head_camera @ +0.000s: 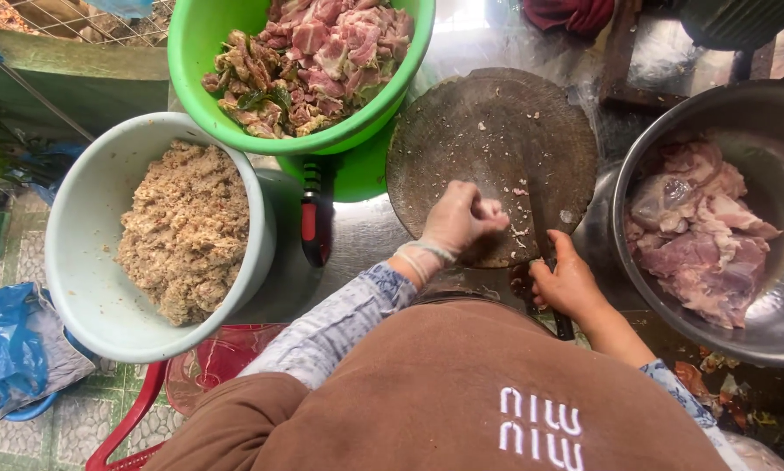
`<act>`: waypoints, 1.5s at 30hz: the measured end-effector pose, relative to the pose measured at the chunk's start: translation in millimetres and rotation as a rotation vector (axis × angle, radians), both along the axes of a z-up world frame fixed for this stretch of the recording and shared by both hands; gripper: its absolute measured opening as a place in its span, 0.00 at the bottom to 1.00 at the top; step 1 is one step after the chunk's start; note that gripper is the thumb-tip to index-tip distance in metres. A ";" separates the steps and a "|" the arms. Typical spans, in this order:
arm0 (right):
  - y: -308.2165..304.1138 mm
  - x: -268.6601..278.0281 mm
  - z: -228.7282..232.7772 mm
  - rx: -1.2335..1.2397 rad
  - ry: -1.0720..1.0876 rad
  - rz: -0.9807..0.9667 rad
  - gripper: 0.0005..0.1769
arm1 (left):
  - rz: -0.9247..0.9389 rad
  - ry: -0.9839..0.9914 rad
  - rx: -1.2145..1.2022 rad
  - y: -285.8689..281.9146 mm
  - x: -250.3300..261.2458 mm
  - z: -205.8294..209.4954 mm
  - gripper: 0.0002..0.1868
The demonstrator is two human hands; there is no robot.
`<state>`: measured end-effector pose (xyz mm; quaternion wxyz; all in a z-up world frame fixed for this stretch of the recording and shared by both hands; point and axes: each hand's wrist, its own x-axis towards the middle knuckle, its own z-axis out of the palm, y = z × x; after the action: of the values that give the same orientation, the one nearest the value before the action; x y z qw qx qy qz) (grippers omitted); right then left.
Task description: The person washes a large piece of raw meat in a green basin of water, then moves to a wooden cutting board to slice the meat into smaller pieces using a knife. The sliced meat is placed into a metal bowl, and the process is repeated with additional pieces of meat.
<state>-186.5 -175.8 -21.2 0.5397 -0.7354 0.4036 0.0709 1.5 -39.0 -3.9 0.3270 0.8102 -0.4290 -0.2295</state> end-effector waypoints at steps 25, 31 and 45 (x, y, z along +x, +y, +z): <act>-0.2 33.2 4.6 -0.677 -0.392 0.219 0.20 | 0.231 0.067 -0.264 -15.1 14.5 -58.8 0.11; -9.7 48.9 85.6 -0.630 -0.418 0.124 0.15 | 0.232 0.019 -0.266 -22.6 18.9 -59.9 0.10; -12.1 12.4 -27.8 -0.640 0.063 0.279 0.14 | 0.261 -0.047 -0.235 -23.1 4.8 -53.6 0.07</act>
<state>-174.2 -187.8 -49.0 0.2541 -0.9129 0.3174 0.0367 6.2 -62.1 -57.5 0.4364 0.8203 -0.3516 -0.1145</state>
